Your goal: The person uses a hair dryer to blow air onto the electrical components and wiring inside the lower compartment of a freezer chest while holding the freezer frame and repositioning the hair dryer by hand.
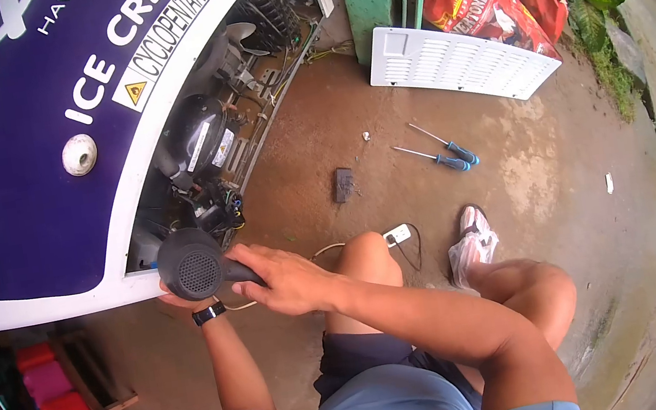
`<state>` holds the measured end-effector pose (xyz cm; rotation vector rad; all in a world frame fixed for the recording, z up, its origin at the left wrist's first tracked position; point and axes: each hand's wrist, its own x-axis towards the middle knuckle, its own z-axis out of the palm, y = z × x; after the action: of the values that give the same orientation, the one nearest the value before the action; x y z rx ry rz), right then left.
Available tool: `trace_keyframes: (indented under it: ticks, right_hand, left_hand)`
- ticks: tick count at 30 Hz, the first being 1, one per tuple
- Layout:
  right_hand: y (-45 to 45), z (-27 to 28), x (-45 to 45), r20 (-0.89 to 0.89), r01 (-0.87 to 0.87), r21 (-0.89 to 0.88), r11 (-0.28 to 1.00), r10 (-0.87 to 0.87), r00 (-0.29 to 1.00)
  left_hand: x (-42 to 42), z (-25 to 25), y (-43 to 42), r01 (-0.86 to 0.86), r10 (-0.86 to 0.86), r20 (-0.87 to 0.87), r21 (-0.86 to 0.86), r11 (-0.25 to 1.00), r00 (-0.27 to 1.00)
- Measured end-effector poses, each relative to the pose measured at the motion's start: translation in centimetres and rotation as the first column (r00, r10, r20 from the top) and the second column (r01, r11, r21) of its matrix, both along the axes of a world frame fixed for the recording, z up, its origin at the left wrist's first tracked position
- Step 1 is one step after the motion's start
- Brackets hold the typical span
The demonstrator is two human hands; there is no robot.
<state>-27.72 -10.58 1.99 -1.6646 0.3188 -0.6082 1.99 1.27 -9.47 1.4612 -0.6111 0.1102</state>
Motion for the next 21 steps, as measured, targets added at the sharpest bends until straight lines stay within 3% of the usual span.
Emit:
trace_keyframes:
  ticks: [2,4,6,8,9,10,12,14,15,18,20,21]
  right_hand:
    - [-0.3,0.1,0.2,-0.028,-0.011,0.014,1.0,0.011,1.0]
    - [-0.6,0.6,0.4,-0.048,-0.02,0.015,1.0,0.02,0.999]
    - [-0.5,0.6,-0.1,-0.107,0.014,0.034,0.999,-0.01,0.994]
    - [-0.2,0.5,0.1,-0.088,0.008,0.027,1.0,-0.006,0.996]
    - [0.0,0.2,0.2,-0.096,-0.007,0.029,1.0,0.01,0.995]
    - [0.2,-0.3,0.6,-0.095,-0.029,0.029,0.999,0.031,0.995]
    - [0.3,-0.2,0.4,-0.115,-0.003,0.0,1.0,0.003,0.993]
    - [0.2,0.6,0.3,-0.152,-0.075,0.043,0.996,0.081,0.985]
    - [0.7,0.3,0.6,-0.076,0.008,-0.008,1.0,-0.009,0.997]
    - [1.4,-0.1,0.7,-0.054,0.044,-0.021,0.999,-0.045,0.998]
    - [0.8,1.3,-0.4,-0.193,-0.054,0.027,0.998,0.058,0.979]
    - [0.9,0.4,-0.4,-0.15,-0.037,0.009,0.999,0.038,0.988]
  left_hand:
    - [0.4,-0.4,0.1,-0.086,0.079,0.074,0.093,0.992,0.994]
    - [0.6,-0.8,-0.6,-0.167,0.189,0.218,-0.118,0.979,0.957]
    - [2.9,-1.6,1.4,-0.13,0.135,0.215,-0.037,0.991,0.967]
    - [0.4,0.0,0.1,0.042,-0.05,-0.055,-0.145,0.989,0.997]
    - [-0.5,1.4,-0.5,0.161,-0.211,-0.149,-0.292,0.943,0.966]
    - [-0.4,1.7,-1.0,0.187,-0.242,-0.163,-0.298,0.936,0.956]
    - [0.0,1.4,-1.8,0.207,-0.244,-0.133,-0.24,0.948,0.961]
    - [0.6,0.7,-2.2,0.223,-0.25,-0.11,-0.211,0.952,0.962]
    - [0.7,0.5,-2.4,0.233,-0.256,-0.102,-0.199,0.952,0.961]
    - [1.0,0.1,-2.1,0.241,-0.257,-0.097,-0.157,0.958,0.961]
    - [1.3,-0.2,-1.7,0.225,-0.238,-0.093,-0.131,0.965,0.967]
    - [1.5,-0.5,-1.2,0.213,-0.225,-0.092,-0.117,0.97,0.97]
